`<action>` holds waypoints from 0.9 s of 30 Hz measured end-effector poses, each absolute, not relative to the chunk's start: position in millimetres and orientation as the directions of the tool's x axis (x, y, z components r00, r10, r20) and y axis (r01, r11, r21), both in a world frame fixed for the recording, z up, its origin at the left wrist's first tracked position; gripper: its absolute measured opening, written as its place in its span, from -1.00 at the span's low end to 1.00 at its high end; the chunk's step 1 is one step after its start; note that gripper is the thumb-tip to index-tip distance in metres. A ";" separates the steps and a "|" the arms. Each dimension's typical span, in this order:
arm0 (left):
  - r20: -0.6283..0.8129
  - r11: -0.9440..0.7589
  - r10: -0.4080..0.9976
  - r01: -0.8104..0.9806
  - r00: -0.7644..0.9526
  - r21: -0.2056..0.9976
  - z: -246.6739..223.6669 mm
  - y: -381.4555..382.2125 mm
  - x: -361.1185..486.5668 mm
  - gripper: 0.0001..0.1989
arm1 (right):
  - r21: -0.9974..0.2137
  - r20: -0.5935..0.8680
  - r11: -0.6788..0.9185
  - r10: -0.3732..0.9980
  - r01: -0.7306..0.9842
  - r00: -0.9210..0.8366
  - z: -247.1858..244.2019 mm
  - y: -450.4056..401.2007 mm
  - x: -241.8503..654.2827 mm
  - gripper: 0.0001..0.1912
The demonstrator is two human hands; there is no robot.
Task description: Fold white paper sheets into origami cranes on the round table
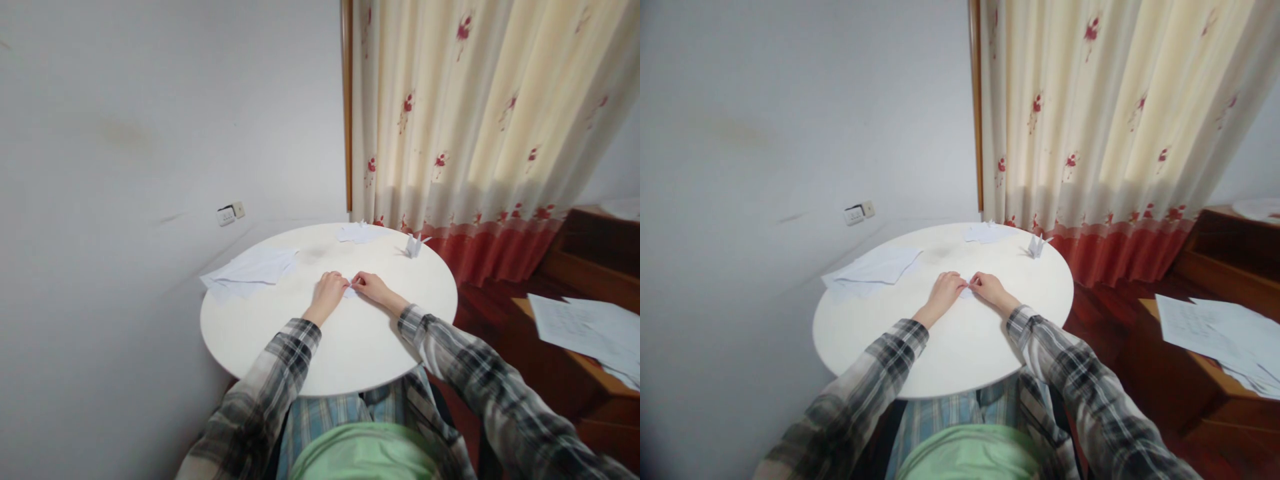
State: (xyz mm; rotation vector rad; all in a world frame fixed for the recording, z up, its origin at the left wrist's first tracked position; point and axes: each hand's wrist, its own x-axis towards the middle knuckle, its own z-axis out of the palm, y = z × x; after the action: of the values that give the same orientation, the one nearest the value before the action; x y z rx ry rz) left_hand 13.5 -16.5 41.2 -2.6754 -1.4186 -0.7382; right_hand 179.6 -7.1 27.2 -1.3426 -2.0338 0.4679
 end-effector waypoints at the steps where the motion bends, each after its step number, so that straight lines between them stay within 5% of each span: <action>1: 0.409 -0.588 0.775 0.786 0.481 0.190 41.1 -16.7 14.2 -0.82 | -0.609 0.320 0.409 0.911 0.680 -0.262 27.7 -7.2 179.5 -0.83; 5: 0.368 -0.560 0.800 0.811 0.474 0.170 38.5 -16.0 14.9 -0.78 | -0.632 0.310 0.443 0.896 0.636 -0.317 28.3 -7.5 181.0 -0.76; 15: 0.382 -0.539 0.799 0.834 0.464 0.116 37.5 -15.1 14.9 -0.78 | -0.445 0.322 0.428 0.896 0.786 -0.306 28.8 -2.5 182.6 -0.70; 20: 0.357 -0.524 0.815 0.843 0.456 0.121 39.2 -16.2 15.8 -0.77 | -0.477 0.279 0.389 0.917 0.788 -0.284 27.9 4.8 194.5 -0.63; 27: 0.376 -0.503 0.825 0.852 0.422 0.146 39.9 -18.8 15.5 -0.79 | -0.530 0.265 0.527 0.847 0.664 -0.461 32.1 6.4 210.8 -0.63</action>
State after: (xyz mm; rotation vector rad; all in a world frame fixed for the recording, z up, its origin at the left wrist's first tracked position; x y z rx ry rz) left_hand 15.5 -18.8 39.9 -2.5930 -1.5306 -0.6254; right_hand 210.8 6.4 32.1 -1.2278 -2.2689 0.4863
